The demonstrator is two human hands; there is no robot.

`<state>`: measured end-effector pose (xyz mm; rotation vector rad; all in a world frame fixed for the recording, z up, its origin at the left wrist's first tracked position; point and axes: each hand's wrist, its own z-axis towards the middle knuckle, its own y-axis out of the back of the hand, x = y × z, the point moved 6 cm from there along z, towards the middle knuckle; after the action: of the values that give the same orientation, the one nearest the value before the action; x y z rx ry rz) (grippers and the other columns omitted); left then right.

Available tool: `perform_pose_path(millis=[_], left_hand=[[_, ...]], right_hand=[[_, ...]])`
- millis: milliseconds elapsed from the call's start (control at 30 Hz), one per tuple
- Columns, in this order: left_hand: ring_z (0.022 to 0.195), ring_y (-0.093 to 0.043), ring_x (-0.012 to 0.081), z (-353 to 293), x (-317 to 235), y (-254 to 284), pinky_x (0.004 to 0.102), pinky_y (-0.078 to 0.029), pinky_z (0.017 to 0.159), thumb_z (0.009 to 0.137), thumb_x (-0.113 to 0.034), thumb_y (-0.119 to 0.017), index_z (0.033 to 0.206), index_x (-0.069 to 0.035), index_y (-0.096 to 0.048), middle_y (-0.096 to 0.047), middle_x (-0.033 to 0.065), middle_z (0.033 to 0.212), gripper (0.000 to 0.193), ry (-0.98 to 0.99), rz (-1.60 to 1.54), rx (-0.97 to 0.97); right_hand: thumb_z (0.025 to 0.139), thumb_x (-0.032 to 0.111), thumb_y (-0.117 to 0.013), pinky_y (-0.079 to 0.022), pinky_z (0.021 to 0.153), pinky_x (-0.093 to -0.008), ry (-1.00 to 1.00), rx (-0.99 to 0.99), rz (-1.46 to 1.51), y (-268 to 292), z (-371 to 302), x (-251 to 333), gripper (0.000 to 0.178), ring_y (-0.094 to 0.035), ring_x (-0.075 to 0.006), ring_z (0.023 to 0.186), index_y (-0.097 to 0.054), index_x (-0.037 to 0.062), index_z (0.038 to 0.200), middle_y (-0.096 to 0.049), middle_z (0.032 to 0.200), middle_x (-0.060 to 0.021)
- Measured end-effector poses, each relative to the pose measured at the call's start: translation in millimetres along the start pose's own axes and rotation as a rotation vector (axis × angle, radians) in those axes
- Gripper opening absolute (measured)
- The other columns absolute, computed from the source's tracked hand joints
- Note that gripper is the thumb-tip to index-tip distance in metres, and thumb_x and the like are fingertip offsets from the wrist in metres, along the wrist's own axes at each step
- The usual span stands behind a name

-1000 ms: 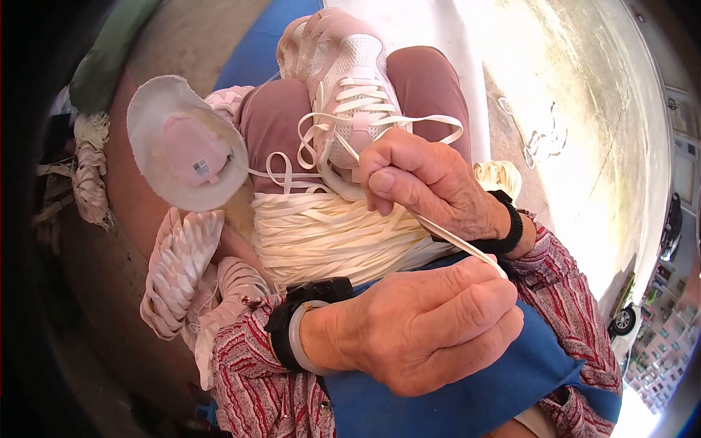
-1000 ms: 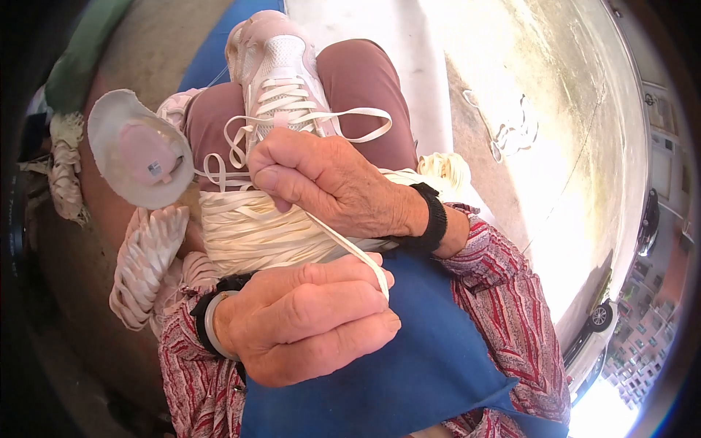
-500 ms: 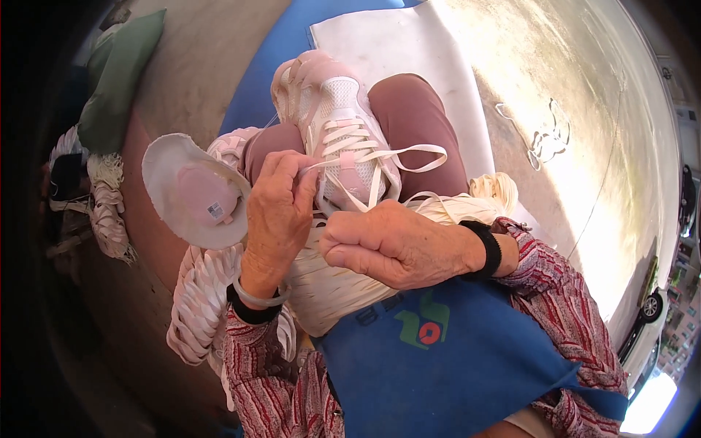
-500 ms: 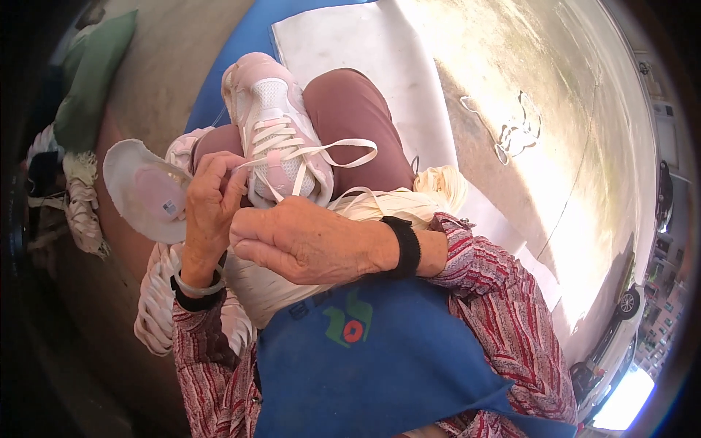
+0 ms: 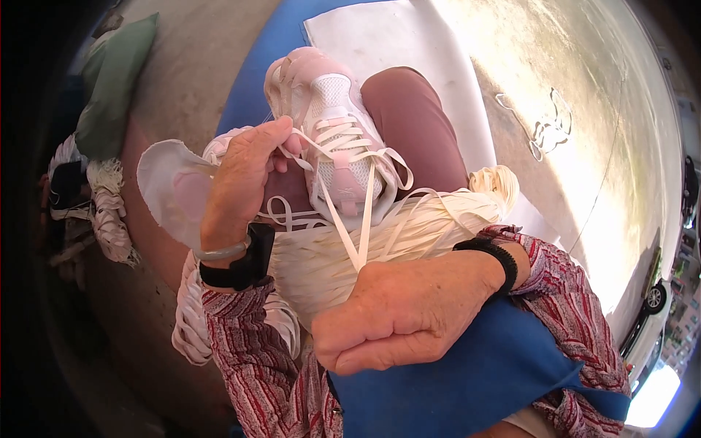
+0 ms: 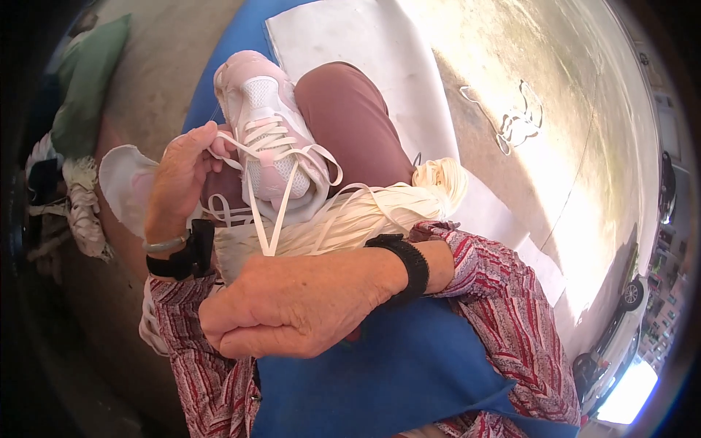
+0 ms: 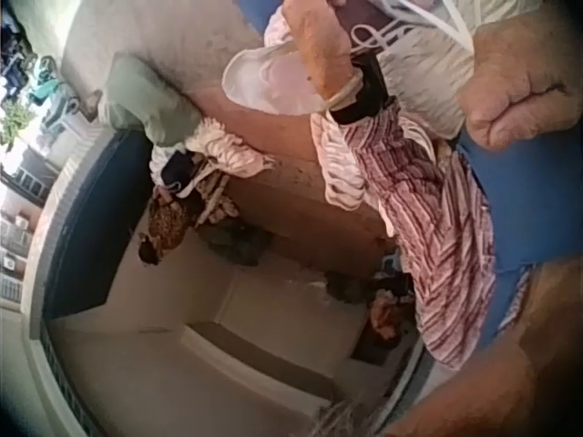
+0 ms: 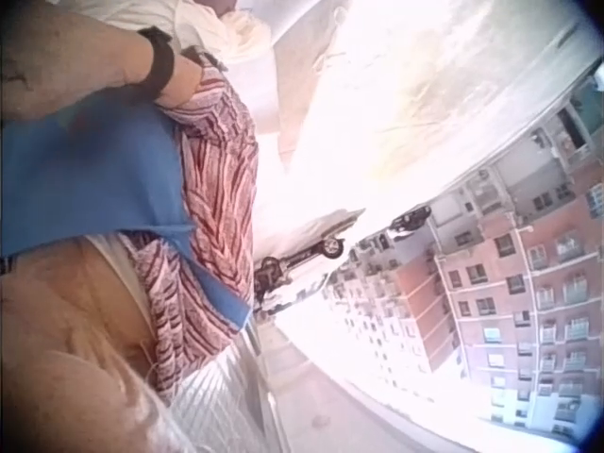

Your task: Threading laces through the eyelets of a shoe upper.

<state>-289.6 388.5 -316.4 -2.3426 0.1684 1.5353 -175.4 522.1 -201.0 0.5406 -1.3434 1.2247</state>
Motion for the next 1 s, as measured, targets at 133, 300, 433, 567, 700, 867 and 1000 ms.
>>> perform_pose_path(millis=[133, 300, 433, 567, 700, 867, 1000], left_hand=[[0.067, -0.048, 0.0092, 1.2, 4.9, -3.6, 0.023, -0.04, 0.065, 0.101, -0.027, -0.054, 0.077, -0.004, -0.065, -0.059, 0.0007, 0.073, 0.035, 0.038, 0.132, -0.016], [0.06, -0.046, 0.0073, -0.2, 6.7, -6.6, 0.0228, -0.04, 0.061, 0.1, -0.028, -0.055, 0.077, -0.004, -0.064, -0.052, -0.0013, 0.064, 0.035, 0.04, -0.231, 0.056], [0.057, -0.042, 0.0045, 4.8, -9.3, -26.6, 0.0234, -0.038, 0.058, 0.098, -0.028, -0.06, 0.077, -0.002, -0.064, -0.047, -0.0041, 0.06, 0.033, 0.036, -0.08, 0.155], [0.055, -0.044, 0.0056, 21.2, 11.2, 8.5, 0.0205, -0.038, 0.056, 0.097, -0.024, -0.063, 0.078, -0.004, -0.063, -0.051, -0.0039, 0.062, 0.027, 0.057, 0.198, -0.106], [0.067, -0.048, 0.0066, 16.7, 3.2, 1.6, 0.0211, -0.038, 0.062, 0.097, -0.03, -0.063, 0.08, -0.004, -0.065, -0.058, -0.0018, 0.071, 0.032, 0.015, 0.303, -0.046], [0.068, -0.048, 0.0054, 0.1, 0.2, 12.7, 0.0198, -0.039, 0.063, 0.099, -0.03, -0.06, 0.082, -0.003, -0.064, -0.058, -0.0017, 0.071, 0.033, 0.001, 0.23, -0.103], [0.06, -0.055, 0.0129, -13.0, 8.4, 13.7, 0.0286, -0.045, 0.059, 0.096, -0.032, -0.06, 0.074, -0.001, -0.063, -0.061, 0.0049, 0.066, 0.038, -0.066, 0.431, -0.199]], right_hand=[[0.095, 0.015, -0.054, -0.045, 0.062, -0.0486, 0.044, 0.053, -0.168, -10.3, 14.0, -3.3, 0.021, -0.058, -0.0432, 0.067, -0.052, -0.0025, 0.084, -0.057, 0.069, -0.0215], [0.101, 0.019, -0.05, -0.045, 0.056, -0.046, 0.047, 0.08, -0.355, -15.2, 19.5, -23.8, 0.018, -0.058, -0.0404, 0.065, -0.048, 0.002, 0.097, -0.053, 0.068, -0.017], [0.097, 0.017, -0.053, -0.044, 0.057, -0.0471, -0.077, -0.049, -0.272, -2.2, 5.1, -33.8, 0.019, -0.056, -0.0421, 0.062, -0.051, 0.0004, 0.088, -0.054, 0.064, -0.0192], [0.095, 0.016, -0.055, -0.044, 0.059, -0.0479, -0.208, -0.033, -0.168, 3.1, 4.6, -26.2, 0.021, -0.057, -0.0428, 0.064, -0.053, -0.001, 0.082, -0.055, 0.066, -0.0206], [0.097, 0.015, -0.054, -0.045, 0.059, -0.0414, 0.019, 0.102, -0.072, 3.0, 9.4, 6.1, 0.019, -0.058, -0.0346, 0.065, -0.054, 0.0002, 0.085, -0.057, 0.07, -0.0149], [0.1, 0.018, -0.053, -0.044, 0.057, -0.0361, -0.04, 0.201, -0.024, 16.2, -5.0, 26.3, 0.02, -0.055, -0.0257, 0.06, -0.055, 0.0013, 0.088, -0.053, 0.067, -0.0093], [0.1, 0.016, -0.053, -0.044, 0.055, -0.0303, -0.132, 0.006, -0.172, 22.0, -14.8, 19.2, 0.015, -0.053, -0.0158, 0.058, -0.059, 0.0033, 0.093, -0.055, 0.07, -0.0056]])
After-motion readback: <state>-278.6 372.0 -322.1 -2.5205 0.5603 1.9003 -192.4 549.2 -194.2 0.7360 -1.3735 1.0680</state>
